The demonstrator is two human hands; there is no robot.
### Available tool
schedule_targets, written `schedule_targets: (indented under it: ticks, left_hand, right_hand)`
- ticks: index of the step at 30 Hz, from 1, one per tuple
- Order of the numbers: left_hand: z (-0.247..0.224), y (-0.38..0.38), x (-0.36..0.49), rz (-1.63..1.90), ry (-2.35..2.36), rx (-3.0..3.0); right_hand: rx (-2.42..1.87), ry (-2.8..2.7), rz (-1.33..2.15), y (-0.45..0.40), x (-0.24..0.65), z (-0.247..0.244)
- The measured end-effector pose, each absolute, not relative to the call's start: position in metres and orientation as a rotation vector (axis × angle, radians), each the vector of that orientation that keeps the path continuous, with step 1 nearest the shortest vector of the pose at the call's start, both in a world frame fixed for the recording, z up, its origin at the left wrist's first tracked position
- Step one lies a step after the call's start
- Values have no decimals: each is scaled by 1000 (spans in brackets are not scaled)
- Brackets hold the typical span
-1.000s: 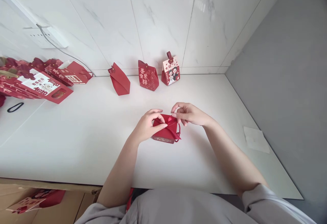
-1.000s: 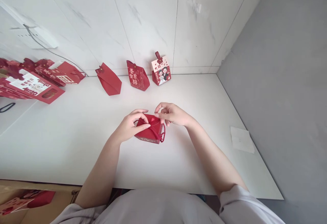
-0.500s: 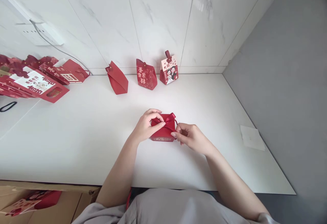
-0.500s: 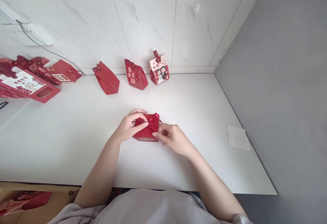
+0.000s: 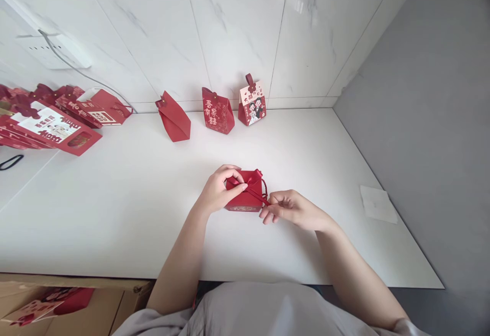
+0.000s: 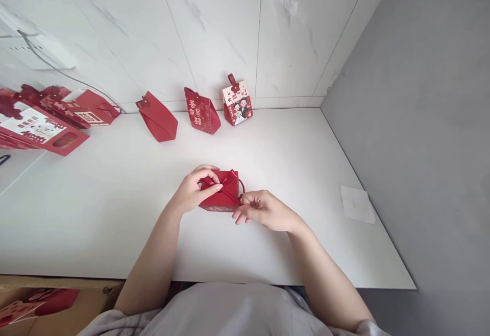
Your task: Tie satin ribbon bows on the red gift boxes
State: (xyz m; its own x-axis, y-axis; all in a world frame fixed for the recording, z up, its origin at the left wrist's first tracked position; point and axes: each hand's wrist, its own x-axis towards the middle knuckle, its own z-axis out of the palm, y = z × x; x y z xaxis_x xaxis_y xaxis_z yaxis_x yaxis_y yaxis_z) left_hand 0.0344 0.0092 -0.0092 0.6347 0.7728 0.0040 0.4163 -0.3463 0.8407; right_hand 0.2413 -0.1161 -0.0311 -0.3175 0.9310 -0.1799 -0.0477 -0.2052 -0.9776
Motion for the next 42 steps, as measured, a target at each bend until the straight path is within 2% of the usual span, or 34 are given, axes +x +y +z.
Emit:
schedule_targets:
  ticks: [4, 9, 13, 18, 24, 27, 33, 42]
  left_hand:
    - [-9, 9, 31, 495, 885, 1922]
    - [-7, 24, 17, 505, 688, 1712]
    - [-1, 42, 10, 501, 617, 1844]
    - [8, 47, 18, 354, 563, 2043]
    - [16, 43, 24, 256, 645, 2052]
    - [16, 46, 24, 250, 552, 1977]
    - [-1, 46, 24, 414, 495, 1681]
    - [-26, 33, 21, 577, 690, 1574]
  right_hand:
    - [-1227, -1434, 1626, -118, 252, -24]
    - [-1551, -1668, 1425, -121, 268, -7]
    - [-1817, -1706, 1204, -115, 283, 13]
    - [-1753, -1739, 1088, -95, 278, 30]
    - [-1658, -1869, 793, -96, 237, 20]
    - [-1584, -1900, 468, -98, 219, 9]
    - [-1549, -1871, 209, -86, 200, -1]
    - [-1506, -1705, 349, -67, 181, -27]
